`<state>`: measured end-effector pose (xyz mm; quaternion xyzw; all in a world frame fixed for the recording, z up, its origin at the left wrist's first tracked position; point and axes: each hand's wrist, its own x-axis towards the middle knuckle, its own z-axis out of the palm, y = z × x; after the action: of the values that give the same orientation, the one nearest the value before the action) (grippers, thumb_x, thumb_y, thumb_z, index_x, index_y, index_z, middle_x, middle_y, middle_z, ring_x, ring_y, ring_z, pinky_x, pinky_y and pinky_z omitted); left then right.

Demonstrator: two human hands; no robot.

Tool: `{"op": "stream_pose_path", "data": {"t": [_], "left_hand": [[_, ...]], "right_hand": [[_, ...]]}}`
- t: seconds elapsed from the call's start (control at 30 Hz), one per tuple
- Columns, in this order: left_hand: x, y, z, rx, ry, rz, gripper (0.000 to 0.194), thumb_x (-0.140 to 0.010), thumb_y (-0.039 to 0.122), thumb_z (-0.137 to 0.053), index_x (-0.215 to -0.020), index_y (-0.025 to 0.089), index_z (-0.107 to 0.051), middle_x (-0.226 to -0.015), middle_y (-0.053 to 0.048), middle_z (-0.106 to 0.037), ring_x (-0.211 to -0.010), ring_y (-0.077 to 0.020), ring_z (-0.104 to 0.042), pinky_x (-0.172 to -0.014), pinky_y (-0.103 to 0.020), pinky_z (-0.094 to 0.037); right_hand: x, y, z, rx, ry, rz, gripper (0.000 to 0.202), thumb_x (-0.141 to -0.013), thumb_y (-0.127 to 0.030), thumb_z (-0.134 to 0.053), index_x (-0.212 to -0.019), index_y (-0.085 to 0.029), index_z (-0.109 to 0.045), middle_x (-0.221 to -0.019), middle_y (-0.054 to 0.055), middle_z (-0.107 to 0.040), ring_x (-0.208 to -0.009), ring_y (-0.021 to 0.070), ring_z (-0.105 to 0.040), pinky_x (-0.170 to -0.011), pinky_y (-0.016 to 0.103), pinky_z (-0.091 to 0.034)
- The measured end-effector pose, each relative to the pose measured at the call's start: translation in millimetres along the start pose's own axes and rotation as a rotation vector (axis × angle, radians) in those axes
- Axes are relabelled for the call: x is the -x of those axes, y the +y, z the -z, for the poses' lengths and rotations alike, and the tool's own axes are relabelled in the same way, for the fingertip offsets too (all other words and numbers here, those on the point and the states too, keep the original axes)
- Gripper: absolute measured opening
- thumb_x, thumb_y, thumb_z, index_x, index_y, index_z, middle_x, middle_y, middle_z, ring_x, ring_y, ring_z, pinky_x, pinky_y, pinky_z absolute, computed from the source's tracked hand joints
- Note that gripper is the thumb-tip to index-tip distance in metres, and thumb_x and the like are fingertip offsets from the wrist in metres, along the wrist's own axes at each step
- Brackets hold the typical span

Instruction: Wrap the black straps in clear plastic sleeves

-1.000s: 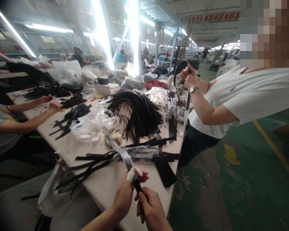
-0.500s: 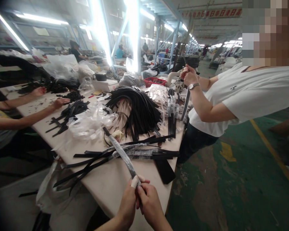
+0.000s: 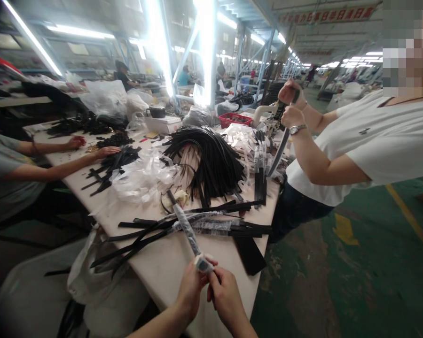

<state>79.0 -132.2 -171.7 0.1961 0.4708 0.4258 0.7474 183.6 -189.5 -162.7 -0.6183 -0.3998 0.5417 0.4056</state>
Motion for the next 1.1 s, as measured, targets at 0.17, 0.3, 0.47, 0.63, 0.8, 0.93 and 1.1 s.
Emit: {"op": "stream_pose_path", "data": {"t": [0.17, 0.3, 0.47, 0.63, 0.8, 0.93, 1.1], "left_hand": [[-22.9, 40.4, 12.5, 0.234, 0.051, 0.036, 0.027, -0.090, 0.033, -0.055, -0.110, 0.016, -0.060, -0.094, -0.012, -0.072, -0.072, -0.0205, -0.070, -0.070, -0.035, -0.056], [-43.1, 68.1, 17.2, 0.180, 0.064, -0.038, 0.025, -0.088, 0.031, -0.062, -0.107, 0.015, -0.060, -0.072, -0.003, -0.065, -0.055, -0.0132, -0.061, -0.058, -0.028, -0.051], [-20.6, 44.2, 20.4, 0.079, 0.025, -0.153, 0.037, -0.083, 0.048, -0.067, -0.101, 0.017, -0.059, -0.070, -0.001, -0.063, -0.053, -0.0143, -0.058, -0.053, -0.028, -0.048], [1.5, 45.7, 46.8, -0.027, -0.061, -0.121, 0.042, -0.078, 0.051, -0.072, -0.100, 0.015, -0.064, -0.076, -0.007, -0.068, -0.062, -0.0209, -0.066, -0.064, -0.035, -0.051], [-10.9, 135.9, 73.5, 0.205, -0.111, -0.313, 0.047, -0.083, 0.054, -0.065, -0.112, 0.017, -0.064, -0.106, -0.012, -0.071, -0.090, -0.0242, -0.068, -0.083, -0.038, -0.052], [-30.9, 194.9, 61.5, 0.191, -0.157, -0.420, 0.035, -0.090, 0.049, -0.061, -0.105, 0.018, -0.062, -0.081, -0.005, -0.067, -0.070, -0.0177, -0.064, -0.072, -0.033, -0.052], [-37.9, 185.1, 37.0, -0.163, -0.144, -0.583, 0.030, -0.092, 0.045, -0.058, -0.077, 0.019, -0.058, -0.057, 0.003, -0.053, -0.051, -0.0112, -0.049, -0.054, -0.024, -0.040]], "right_hand": [[10.7, 17.5, 19.0, 0.143, -0.201, -0.156, 0.035, -0.092, -0.042, -0.045, -0.081, -0.015, -0.064, -0.050, 0.001, -0.061, -0.033, 0.0107, -0.044, -0.036, 0.020, -0.028], [-16.6, 6.7, 33.2, 0.183, -0.202, 0.013, 0.022, -0.082, -0.030, -0.057, -0.089, -0.016, -0.071, -0.087, 0.009, -0.075, -0.080, 0.0213, -0.069, -0.072, 0.030, -0.052], [-131.2, -71.4, -17.5, -0.004, -0.138, -0.030, 0.035, -0.093, -0.044, -0.052, -0.091, -0.012, -0.068, -0.083, 0.010, -0.072, -0.070, 0.0185, -0.066, -0.066, 0.029, -0.052], [-175.9, -119.8, -101.7, -0.067, -0.332, -0.100, 0.029, -0.093, -0.037, -0.055, -0.088, -0.010, -0.063, -0.063, 0.004, -0.066, -0.046, 0.0117, -0.057, -0.048, 0.022, -0.045], [-139.1, -102.2, -122.9, -0.136, -0.387, 0.134, 0.033, -0.090, -0.047, -0.054, -0.089, -0.015, -0.058, -0.059, -0.002, -0.062, -0.040, 0.0101, -0.051, -0.040, 0.020, -0.038], [-118.6, -94.0, -117.4, -0.064, -0.454, 0.163, 0.030, -0.091, -0.045, -0.051, -0.091, -0.016, -0.057, -0.063, 0.000, -0.064, -0.043, 0.0123, -0.055, -0.044, 0.023, -0.043], [-135.1, -151.2, -91.1, 0.061, -0.248, 0.422, 0.039, -0.088, -0.039, -0.065, -0.120, -0.017, -0.063, -0.110, 0.008, -0.069, -0.095, 0.0197, -0.066, -0.079, 0.029, -0.052]]}}
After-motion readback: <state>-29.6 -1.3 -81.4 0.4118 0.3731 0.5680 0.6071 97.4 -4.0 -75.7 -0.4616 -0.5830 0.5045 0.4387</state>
